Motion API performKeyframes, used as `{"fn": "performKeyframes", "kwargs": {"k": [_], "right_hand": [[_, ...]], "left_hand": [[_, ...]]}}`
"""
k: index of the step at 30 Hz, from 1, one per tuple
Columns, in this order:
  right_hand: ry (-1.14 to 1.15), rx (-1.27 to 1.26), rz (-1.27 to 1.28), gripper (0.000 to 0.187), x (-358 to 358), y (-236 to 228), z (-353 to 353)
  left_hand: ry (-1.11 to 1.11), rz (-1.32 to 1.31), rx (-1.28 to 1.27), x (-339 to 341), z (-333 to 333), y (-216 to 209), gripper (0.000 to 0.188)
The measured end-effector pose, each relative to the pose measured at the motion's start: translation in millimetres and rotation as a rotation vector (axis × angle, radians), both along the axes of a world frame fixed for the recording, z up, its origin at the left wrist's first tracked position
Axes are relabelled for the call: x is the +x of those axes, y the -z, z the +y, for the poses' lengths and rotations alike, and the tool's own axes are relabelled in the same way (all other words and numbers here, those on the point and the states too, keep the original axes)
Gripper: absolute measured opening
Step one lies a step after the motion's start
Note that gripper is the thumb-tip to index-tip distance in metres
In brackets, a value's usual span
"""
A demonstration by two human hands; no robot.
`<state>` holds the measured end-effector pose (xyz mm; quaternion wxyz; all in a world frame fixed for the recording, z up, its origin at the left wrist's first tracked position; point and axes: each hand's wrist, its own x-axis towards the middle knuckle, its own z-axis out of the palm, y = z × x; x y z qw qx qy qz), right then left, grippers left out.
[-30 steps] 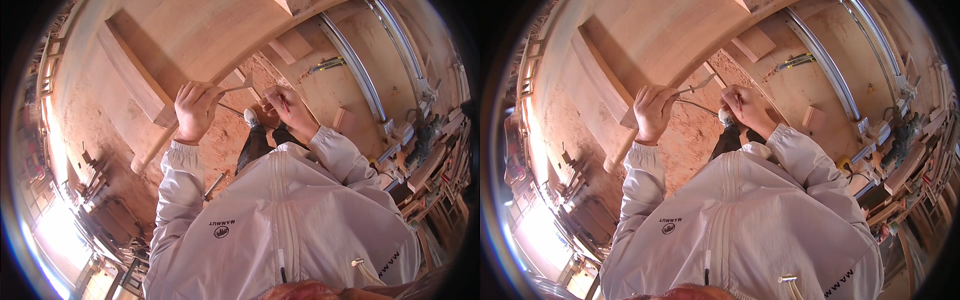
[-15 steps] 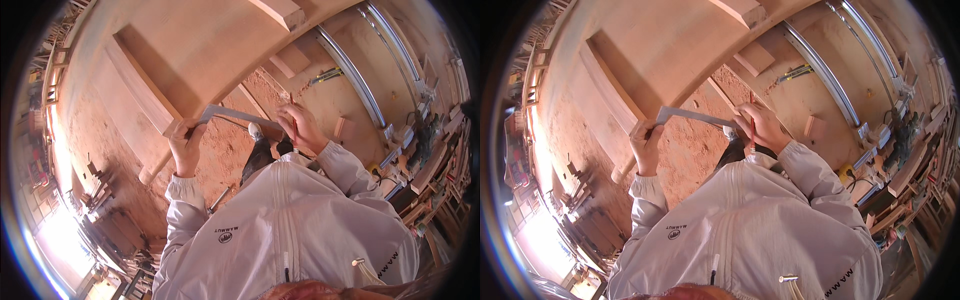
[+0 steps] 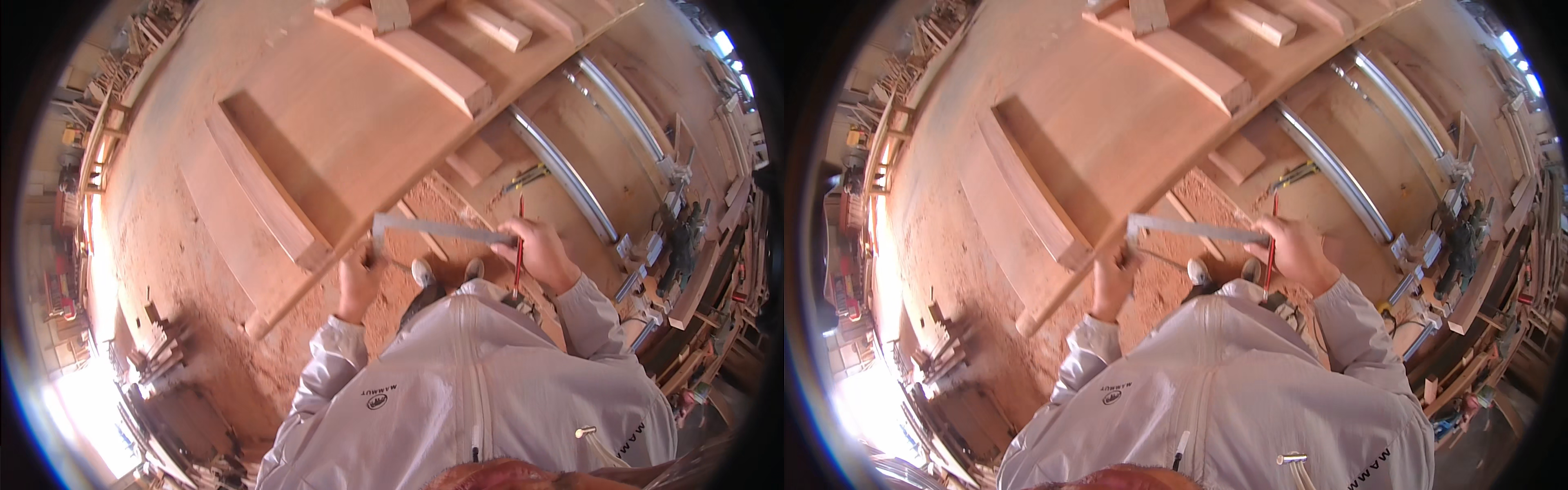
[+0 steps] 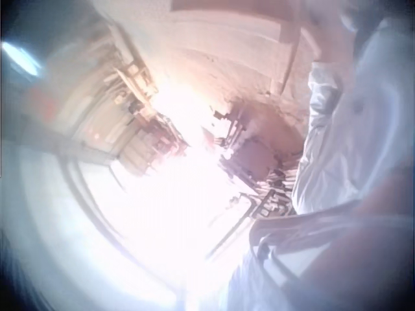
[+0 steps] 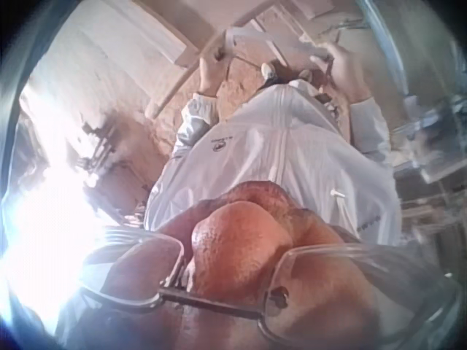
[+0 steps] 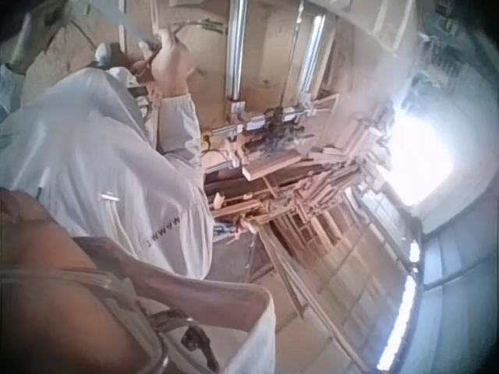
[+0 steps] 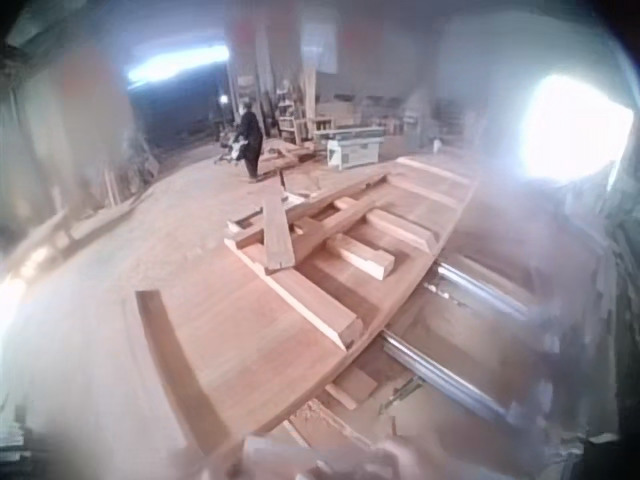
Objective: The person uses a try square and pencil to mark straight lines on a wooden board in a workshop. They repeatedly position the square, draw lines, and reposition the board to mark multiple edges.
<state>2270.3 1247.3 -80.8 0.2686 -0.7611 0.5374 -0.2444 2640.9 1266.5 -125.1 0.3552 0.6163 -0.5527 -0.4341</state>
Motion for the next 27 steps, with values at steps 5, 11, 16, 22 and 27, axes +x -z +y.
{"fn": "performKeyframes", "kwargs": {"k": [5, 11, 16, 22, 27], "right_hand": [[0.141, -0.039, -0.05, 0.03, 2, 0, 0], [0.512, 0.057, -0.486, 0.027, -12, 39, -24], [0.733, -0.003, -0.686, 0.024, -28, 64, -62], [0.803, 0.103, -0.807, 0.028, -55, 86, -135], [0.743, 0.143, -0.706, 0.027, -61, 84, -187]], "left_hand": [[-0.019, -0.328, -0.182, -3, -8, 3, 0.034], [-0.211, -0.288, -0.404, 24, -46, -21, 0.043], [-0.191, -0.008, -0.326, 23, -86, -21, 0.033], [-0.149, 0.321, -0.068, -26, -182, -41, 0.032], [-0.167, 0.252, -0.052, -43, -295, -42, 0.036]]}}
